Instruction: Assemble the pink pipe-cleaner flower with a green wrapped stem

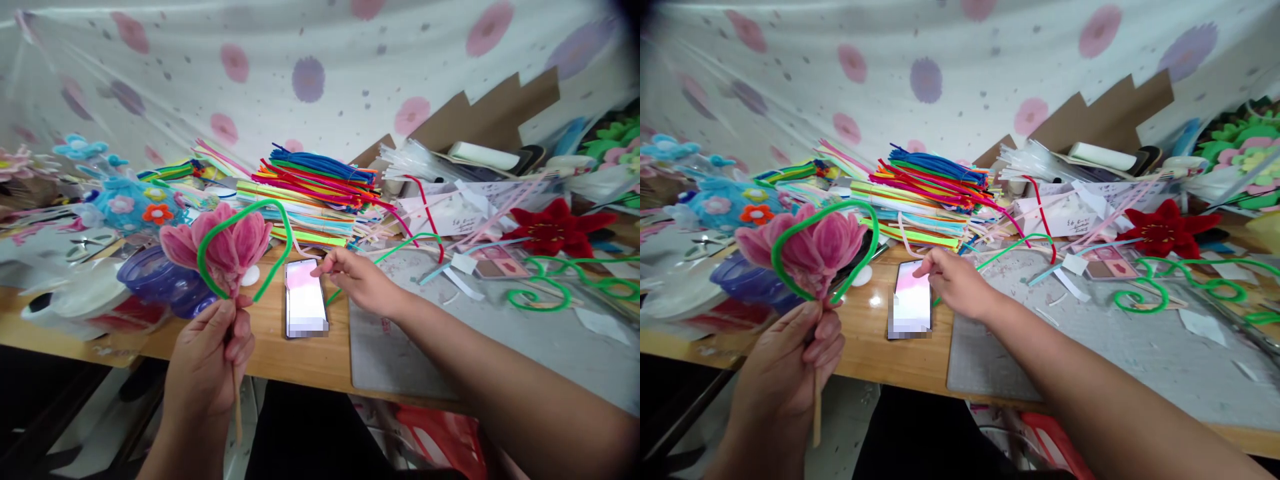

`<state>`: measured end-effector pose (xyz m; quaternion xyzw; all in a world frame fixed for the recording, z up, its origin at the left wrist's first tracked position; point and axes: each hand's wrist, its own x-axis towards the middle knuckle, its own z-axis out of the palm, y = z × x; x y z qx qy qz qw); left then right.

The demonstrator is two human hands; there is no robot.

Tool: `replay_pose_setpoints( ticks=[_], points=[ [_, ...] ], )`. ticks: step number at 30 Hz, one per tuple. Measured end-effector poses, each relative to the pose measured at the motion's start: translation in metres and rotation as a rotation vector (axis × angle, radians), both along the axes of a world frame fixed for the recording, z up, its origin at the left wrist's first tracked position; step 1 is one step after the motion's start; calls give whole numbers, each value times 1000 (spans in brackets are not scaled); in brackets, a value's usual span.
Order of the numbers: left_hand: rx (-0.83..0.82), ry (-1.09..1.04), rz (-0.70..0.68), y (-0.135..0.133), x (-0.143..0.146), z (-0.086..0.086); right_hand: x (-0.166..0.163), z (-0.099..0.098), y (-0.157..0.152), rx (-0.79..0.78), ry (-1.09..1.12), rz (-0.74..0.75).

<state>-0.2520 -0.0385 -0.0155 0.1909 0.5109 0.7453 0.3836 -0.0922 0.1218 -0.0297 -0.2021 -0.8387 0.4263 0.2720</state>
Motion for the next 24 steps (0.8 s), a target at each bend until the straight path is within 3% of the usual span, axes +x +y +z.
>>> replay_pose_setpoints(
  ticks=[10, 24],
  points=[
    [0, -6, -16, 3, 6, 0, 19, -20, -27, 13, 8, -119],
    [-24, -2, 10, 10, 15, 4, 15, -28, -28, 118, -57, -80]
  ],
)
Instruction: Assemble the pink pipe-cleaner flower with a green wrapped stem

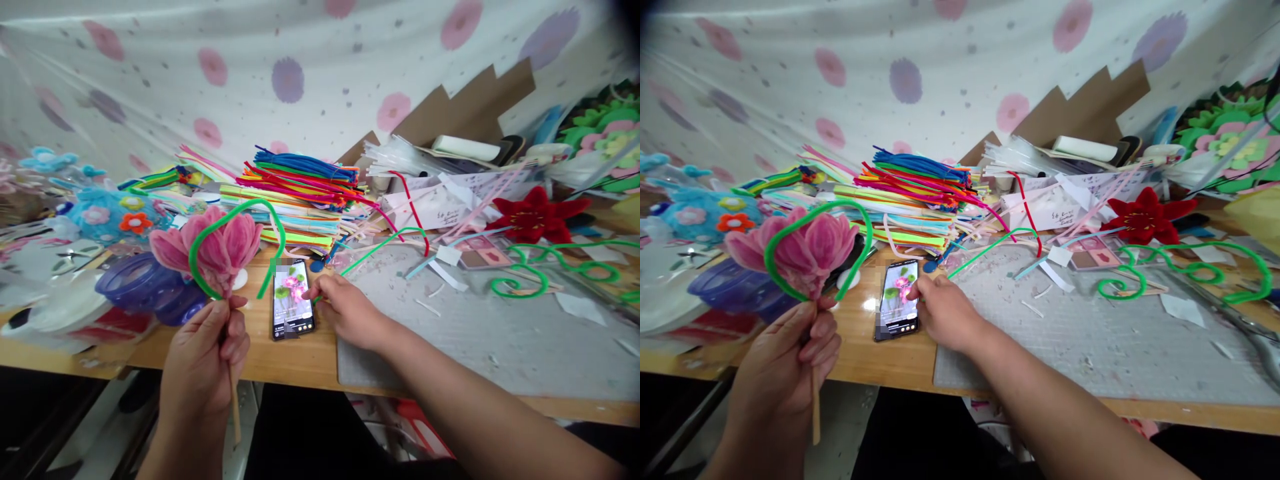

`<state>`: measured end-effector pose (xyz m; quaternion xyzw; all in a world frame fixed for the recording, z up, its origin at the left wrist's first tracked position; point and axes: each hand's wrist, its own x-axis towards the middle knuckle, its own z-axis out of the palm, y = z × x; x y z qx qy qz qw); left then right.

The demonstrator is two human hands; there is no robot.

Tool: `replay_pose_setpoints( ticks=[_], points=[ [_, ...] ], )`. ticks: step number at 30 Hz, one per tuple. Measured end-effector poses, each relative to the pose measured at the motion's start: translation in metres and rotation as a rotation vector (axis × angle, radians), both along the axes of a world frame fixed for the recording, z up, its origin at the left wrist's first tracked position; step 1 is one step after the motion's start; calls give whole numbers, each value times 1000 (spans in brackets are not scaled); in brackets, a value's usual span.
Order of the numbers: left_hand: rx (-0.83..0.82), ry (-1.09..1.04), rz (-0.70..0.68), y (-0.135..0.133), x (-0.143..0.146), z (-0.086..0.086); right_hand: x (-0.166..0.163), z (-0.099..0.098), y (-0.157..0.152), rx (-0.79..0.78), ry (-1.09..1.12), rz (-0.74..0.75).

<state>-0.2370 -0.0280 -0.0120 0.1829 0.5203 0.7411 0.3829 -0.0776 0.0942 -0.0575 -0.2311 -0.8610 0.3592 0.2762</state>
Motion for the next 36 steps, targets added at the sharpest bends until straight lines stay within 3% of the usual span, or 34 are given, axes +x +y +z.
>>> replay_pose_setpoints(
  ticks=[7, 16, 29, 36],
  points=[
    [1, -10, -5, 0, -2, -1, -2, -2, 2, 3, 12, -32],
    [26, -1, -14, -1, -7, -7, -7, 13, -2, -12, -1, 31],
    [25, -4, -8, -1, -13, -12, -12, 3, -7, 7, -86, 77],
    [18, -22, -7, -3, -15, -13, -14, 0, -7, -58, -26, 94]
  ],
)
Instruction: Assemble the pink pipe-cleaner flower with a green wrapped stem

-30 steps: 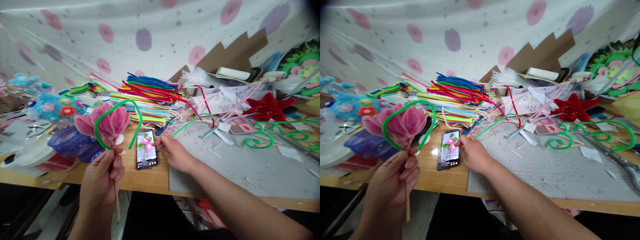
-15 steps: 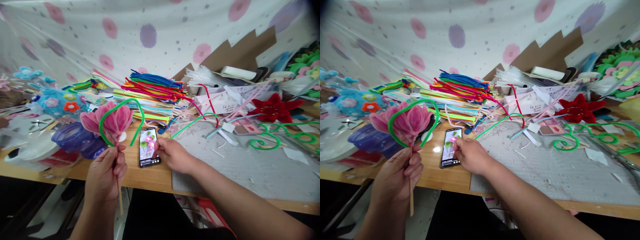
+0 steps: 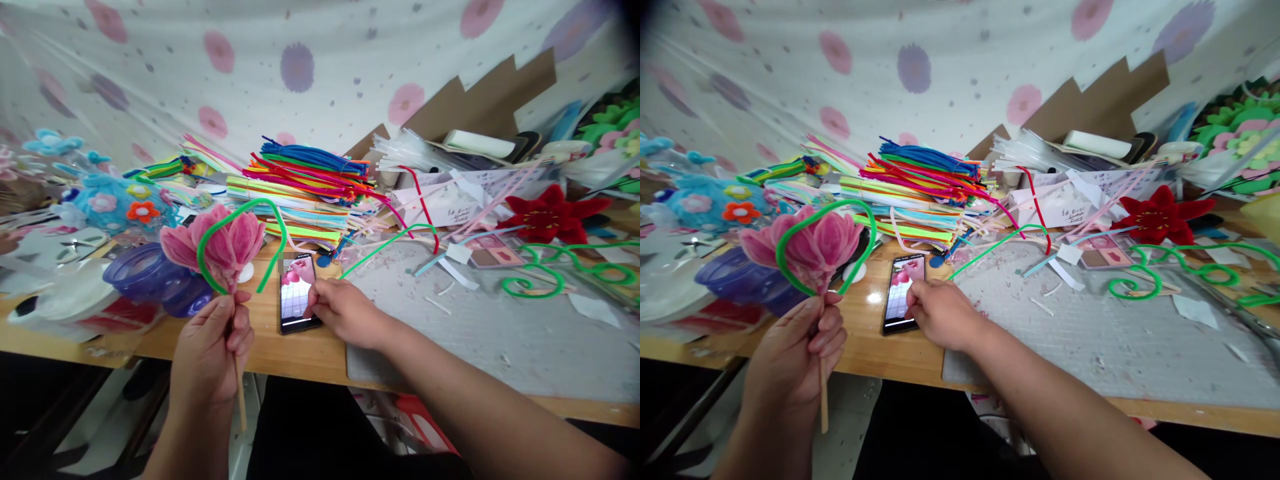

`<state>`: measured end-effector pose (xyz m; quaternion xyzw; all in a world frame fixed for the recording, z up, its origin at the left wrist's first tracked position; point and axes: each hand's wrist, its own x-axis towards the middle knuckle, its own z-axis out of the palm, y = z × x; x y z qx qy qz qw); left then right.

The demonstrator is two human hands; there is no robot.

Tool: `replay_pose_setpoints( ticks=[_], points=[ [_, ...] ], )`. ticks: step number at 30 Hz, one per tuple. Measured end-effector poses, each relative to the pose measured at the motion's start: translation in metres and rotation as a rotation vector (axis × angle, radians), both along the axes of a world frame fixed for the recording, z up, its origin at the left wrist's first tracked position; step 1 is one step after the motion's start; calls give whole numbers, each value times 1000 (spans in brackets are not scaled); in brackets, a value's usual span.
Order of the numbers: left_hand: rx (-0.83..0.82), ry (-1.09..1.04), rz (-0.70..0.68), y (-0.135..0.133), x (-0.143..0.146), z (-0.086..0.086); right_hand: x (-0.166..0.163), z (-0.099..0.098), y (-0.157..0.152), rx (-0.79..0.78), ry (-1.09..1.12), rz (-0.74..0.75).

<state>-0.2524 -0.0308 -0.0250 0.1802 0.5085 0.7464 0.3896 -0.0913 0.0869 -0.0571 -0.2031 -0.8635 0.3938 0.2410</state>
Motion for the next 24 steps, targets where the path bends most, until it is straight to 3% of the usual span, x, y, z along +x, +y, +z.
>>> replay_pose_setpoints(
  ticks=[10, 24],
  points=[
    [-13, 0, 17, 0, 1, 1, 6, -4, 10, -171, 143, -104],
    [-17, 1, 17, 1, 3, 2, 5, -6, 10, -105, 141, -129]
  ],
)
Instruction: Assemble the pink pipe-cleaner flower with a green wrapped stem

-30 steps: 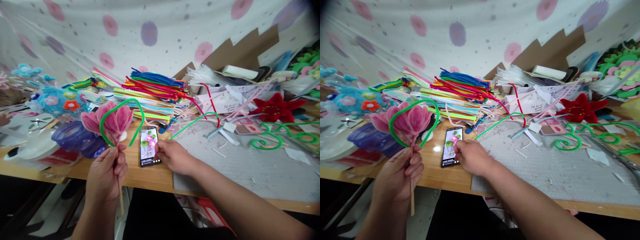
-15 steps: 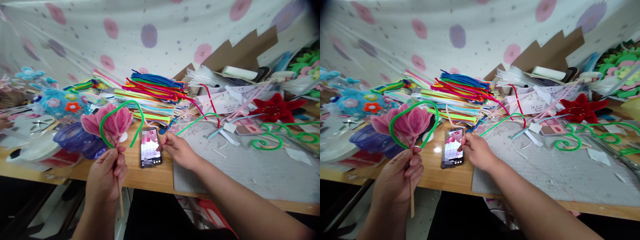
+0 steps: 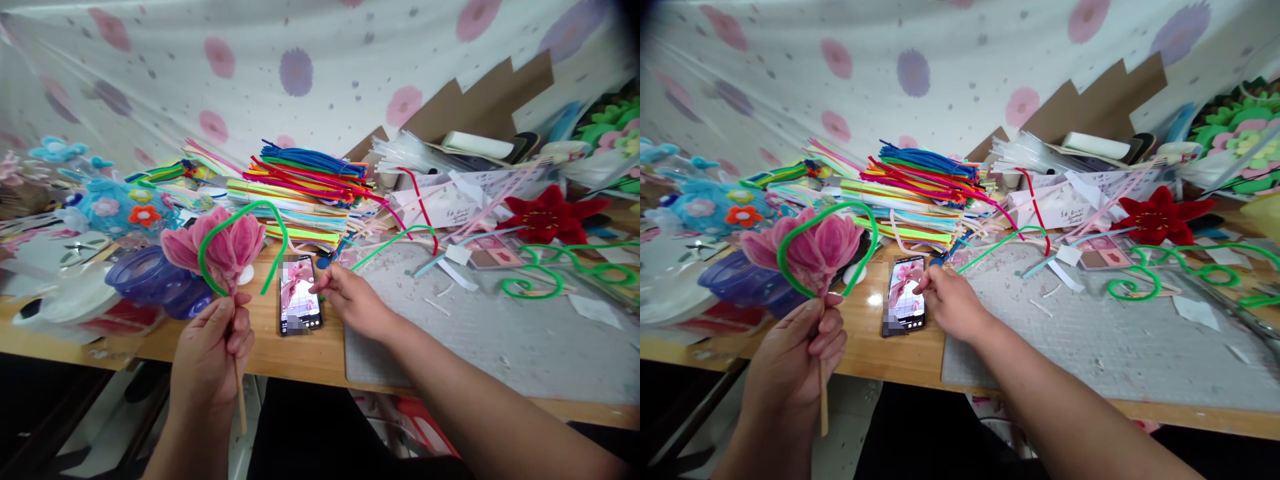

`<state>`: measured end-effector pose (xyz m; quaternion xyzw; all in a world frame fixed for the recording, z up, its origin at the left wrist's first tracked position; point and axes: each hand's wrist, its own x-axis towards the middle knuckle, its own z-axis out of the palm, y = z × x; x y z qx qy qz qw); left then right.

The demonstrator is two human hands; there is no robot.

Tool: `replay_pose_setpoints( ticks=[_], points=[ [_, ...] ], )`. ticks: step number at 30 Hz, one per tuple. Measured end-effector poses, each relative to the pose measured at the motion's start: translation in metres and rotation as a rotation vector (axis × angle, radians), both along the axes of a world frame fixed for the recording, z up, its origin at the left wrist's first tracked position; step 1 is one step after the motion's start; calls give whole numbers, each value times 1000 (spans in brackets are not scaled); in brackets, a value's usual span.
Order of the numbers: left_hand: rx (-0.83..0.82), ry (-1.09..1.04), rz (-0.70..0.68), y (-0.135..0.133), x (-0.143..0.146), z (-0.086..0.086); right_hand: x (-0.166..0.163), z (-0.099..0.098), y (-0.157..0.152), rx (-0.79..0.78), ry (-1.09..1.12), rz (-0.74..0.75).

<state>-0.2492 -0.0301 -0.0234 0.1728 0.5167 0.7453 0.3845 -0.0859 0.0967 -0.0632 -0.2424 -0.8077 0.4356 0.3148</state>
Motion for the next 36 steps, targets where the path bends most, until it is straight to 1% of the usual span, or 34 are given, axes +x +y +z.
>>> replay_pose_setpoints(
  ticks=[16, 30, 34, 36],
  points=[
    [-5, 17, -6, 1, 3, 1, 0, -1, 2, 88, -20, -27],
    [0, 15, -15, 0, 6, 0, -3, 4, -9, 270, -247, 55],
    [2, 16, -21, 0, 7, 4, -7, 1, -9, 301, -278, 62],
    [6, 21, -23, -1, 9, 7, -6, 2, -9, 315, -266, 57]
  ],
)
